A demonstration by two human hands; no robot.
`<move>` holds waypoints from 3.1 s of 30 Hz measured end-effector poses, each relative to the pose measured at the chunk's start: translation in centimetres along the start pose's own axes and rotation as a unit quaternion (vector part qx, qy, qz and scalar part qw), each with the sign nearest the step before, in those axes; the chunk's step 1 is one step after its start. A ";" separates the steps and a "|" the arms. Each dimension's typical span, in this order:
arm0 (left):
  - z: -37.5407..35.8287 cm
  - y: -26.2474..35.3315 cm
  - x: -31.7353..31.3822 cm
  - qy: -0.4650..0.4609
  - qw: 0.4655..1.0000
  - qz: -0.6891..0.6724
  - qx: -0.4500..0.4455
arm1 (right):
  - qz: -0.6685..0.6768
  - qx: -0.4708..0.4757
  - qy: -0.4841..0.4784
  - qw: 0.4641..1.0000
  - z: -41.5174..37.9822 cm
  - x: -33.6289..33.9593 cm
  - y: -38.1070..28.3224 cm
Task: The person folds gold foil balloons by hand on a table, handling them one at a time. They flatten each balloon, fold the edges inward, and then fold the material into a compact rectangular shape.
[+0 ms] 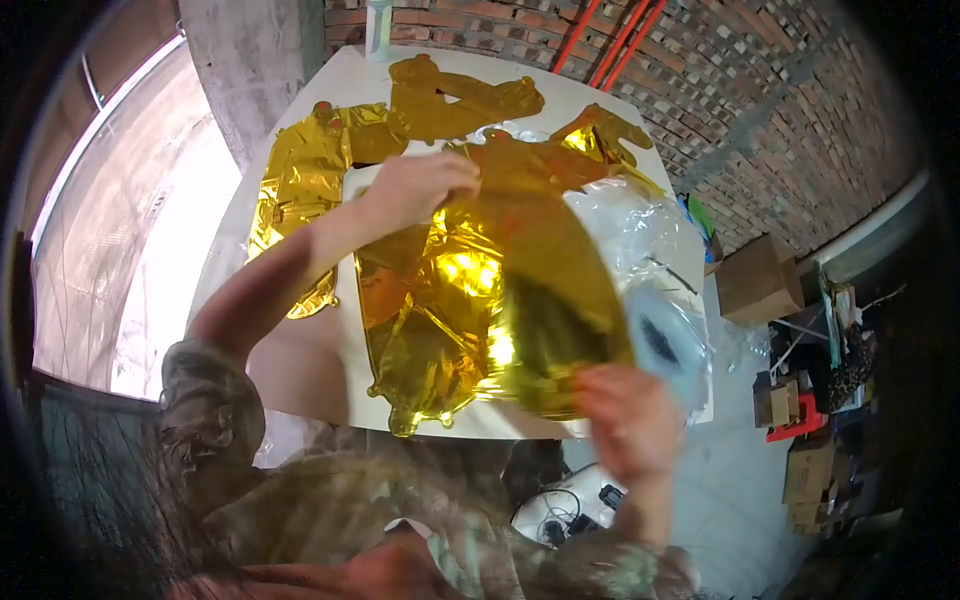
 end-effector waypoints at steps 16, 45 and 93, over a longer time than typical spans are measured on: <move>-11.1 -2.1 -1.1 -0.185 0.967 0.054 0.169 | 0.102 -0.026 -0.069 0.992 -4.3 -15.4 -6.9; -19.3 7.0 5.4 -0.236 0.965 -0.045 0.105 | 0.085 -0.023 -0.087 0.992 -4.0 -17.0 -6.6; -20.2 10.6 6.4 -0.220 0.967 -0.094 0.087 | 0.131 -0.005 -0.089 0.987 -3.9 -18.1 -7.3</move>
Point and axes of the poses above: each hand's wrist, its own z-axis towards the middle knuckle, its own x-axis out of the back of the hand, y = z × x, the point moved 8 cm from there along z, towards the middle knuckle, and after that the axes turned 10 degrees about x, right-handed, at the moved point
